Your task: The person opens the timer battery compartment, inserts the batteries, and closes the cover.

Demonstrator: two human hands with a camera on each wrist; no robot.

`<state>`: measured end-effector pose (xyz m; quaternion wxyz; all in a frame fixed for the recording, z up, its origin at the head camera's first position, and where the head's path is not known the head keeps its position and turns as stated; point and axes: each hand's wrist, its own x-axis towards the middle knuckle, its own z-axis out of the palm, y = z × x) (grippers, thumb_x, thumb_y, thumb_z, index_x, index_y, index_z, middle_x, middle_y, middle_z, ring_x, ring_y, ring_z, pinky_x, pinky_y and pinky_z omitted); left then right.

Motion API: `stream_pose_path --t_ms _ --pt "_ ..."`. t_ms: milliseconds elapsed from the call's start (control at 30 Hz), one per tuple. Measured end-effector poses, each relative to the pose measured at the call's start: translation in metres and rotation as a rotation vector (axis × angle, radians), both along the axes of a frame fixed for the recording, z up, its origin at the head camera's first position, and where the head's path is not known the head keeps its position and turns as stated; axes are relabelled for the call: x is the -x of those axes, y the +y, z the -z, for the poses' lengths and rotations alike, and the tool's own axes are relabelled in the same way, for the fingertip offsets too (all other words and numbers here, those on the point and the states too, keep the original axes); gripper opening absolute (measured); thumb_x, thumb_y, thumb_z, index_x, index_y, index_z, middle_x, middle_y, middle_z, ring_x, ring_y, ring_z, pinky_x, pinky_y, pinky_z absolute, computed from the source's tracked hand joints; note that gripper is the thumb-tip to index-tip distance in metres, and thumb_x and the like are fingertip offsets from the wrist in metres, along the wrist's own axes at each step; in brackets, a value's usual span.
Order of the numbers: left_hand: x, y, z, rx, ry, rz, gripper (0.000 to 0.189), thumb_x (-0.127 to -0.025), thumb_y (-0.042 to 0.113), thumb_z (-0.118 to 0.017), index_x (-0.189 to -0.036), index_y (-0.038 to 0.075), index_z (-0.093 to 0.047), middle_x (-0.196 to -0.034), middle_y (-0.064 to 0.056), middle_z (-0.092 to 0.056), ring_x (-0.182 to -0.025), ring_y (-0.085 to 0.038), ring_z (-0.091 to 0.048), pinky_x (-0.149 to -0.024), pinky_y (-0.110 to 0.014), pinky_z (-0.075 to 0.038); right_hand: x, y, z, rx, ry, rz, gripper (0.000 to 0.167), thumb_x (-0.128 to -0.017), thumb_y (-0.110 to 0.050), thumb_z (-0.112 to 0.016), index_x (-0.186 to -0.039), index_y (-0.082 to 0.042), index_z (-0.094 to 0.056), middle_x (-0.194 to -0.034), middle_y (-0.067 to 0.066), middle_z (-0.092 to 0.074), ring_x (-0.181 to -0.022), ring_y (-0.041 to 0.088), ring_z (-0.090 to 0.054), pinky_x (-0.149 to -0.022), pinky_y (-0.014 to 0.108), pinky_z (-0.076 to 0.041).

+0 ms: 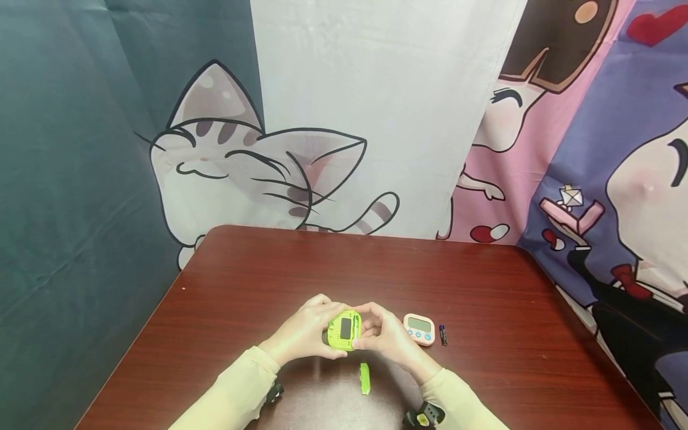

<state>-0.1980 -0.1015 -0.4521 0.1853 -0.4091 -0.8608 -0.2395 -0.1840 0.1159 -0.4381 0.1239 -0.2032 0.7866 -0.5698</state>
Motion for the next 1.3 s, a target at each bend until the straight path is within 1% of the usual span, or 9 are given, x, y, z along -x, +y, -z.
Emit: stream_pose_path --t_ms 67,300,467,600,900,1033,1133,1200,1300 --pt "0.0 0.0 0.0 0.002 0.007 0.0 0.074 -0.058 0.047 -0.085 -0.121 0.021 -0.058 -0.102 0.018 -0.062 -0.09 -0.005 -0.045 -0.081 -0.024 -0.043 0.0 0.0 0.0 0.0 -0.006 0.003 0.058 -0.072 0.002 -0.078 -0.124 -0.001 -0.052 -0.082 0.017 -0.065 -0.07 0.013 -0.065 -0.063 0.023 -0.052" --pt "-0.001 0.001 -0.002 0.021 -0.017 -0.011 0.073 -0.058 0.047 -0.085 -0.121 0.021 -0.058 -0.103 0.018 -0.062 -0.09 -0.005 -0.044 -0.082 -0.025 -0.042 -0.002 -0.001 0.001 0.004 -0.009 0.028 0.054 -0.074 0.003 -0.075 -0.123 -0.002 -0.053 -0.08 0.017 -0.065 -0.068 0.016 -0.064 -0.062 0.023 -0.052" --pt "-0.001 0.001 -0.002 0.016 0.002 -0.006 0.074 -0.057 0.047 -0.085 -0.12 0.02 -0.058 -0.105 0.017 -0.063 -0.091 -0.006 -0.046 -0.083 -0.025 -0.042 -0.002 -0.002 0.003 -0.019 0.014 0.055 0.046 -0.078 0.001 -0.072 -0.121 -0.003 -0.055 -0.078 0.015 -0.065 -0.067 0.015 -0.064 -0.063 0.034 -0.055" --pt "-0.002 0.001 -0.002 0.017 0.008 -0.01 0.075 -0.057 0.046 -0.085 -0.121 0.019 -0.059 -0.106 0.016 -0.063 -0.091 -0.006 -0.046 -0.083 -0.025 -0.042 -0.002 -0.001 0.004 -0.003 0.004 0.053 0.045 -0.079 0.001 -0.071 -0.121 -0.002 -0.055 -0.077 0.015 -0.064 -0.066 0.017 -0.064 -0.064 0.043 -0.055" --pt "-0.001 0.002 0.001 0.007 0.003 -0.034 0.077 -0.057 0.048 -0.085 -0.122 0.018 -0.058 -0.104 0.016 -0.062 -0.091 -0.006 -0.046 -0.082 -0.025 -0.044 -0.001 0.001 0.006 0.007 -0.008 0.049 0.046 -0.082 -0.002 -0.07 -0.125 -0.003 -0.054 -0.079 0.012 -0.063 -0.066 0.016 -0.063 -0.065 0.042 -0.055" --pt "0.0 0.001 0.004 -0.004 -0.035 -0.04 0.076 -0.058 0.048 -0.084 -0.124 0.019 -0.058 -0.104 0.016 -0.062 -0.091 -0.006 -0.047 -0.08 -0.026 -0.044 0.001 0.004 0.007 -0.003 -0.007 0.003 0.048 -0.085 -0.005 -0.068 -0.129 -0.001 -0.051 -0.083 0.016 -0.064 -0.071 0.027 -0.066 -0.067 0.046 -0.055" --pt "0.001 -0.002 0.007 -0.019 -0.066 -0.058 0.076 -0.059 0.048 -0.084 -0.124 0.019 -0.058 -0.103 0.016 -0.062 -0.092 -0.006 -0.047 -0.079 -0.026 -0.045 0.001 0.006 0.007 -0.052 0.015 -0.001 0.048 -0.088 -0.014 -0.066 -0.13 0.002 -0.049 -0.083 0.017 -0.065 -0.072 0.033 -0.066 -0.066 0.043 -0.055" --pt "0.002 -0.005 0.009 -0.03 -0.083 -0.075 0.076 -0.059 0.047 -0.085 -0.124 0.019 -0.059 -0.102 0.015 -0.062 -0.092 -0.006 -0.047 -0.079 -0.026 -0.046 0.001 0.008 0.007 -0.138 0.055 0.021 0.047 -0.09 -0.023 -0.065 -0.126 0.003 -0.052 -0.083 0.013 -0.066 -0.07 0.027 -0.066 -0.064 0.036 -0.055" --pt "0.003 -0.008 0.009 -0.038 -0.093 -0.098 0.076 -0.059 0.047 -0.085 -0.124 0.019 -0.059 -0.099 0.014 -0.062 -0.092 -0.006 -0.047 -0.078 -0.026 -0.046 0.0 0.013 0.01 -0.318 0.15 0.046 0.046 -0.087 -0.033 -0.067 -0.118 0.001 -0.061 -0.081 0.003 -0.068 -0.07 0.012 -0.062 -0.063 0.027 -0.051"
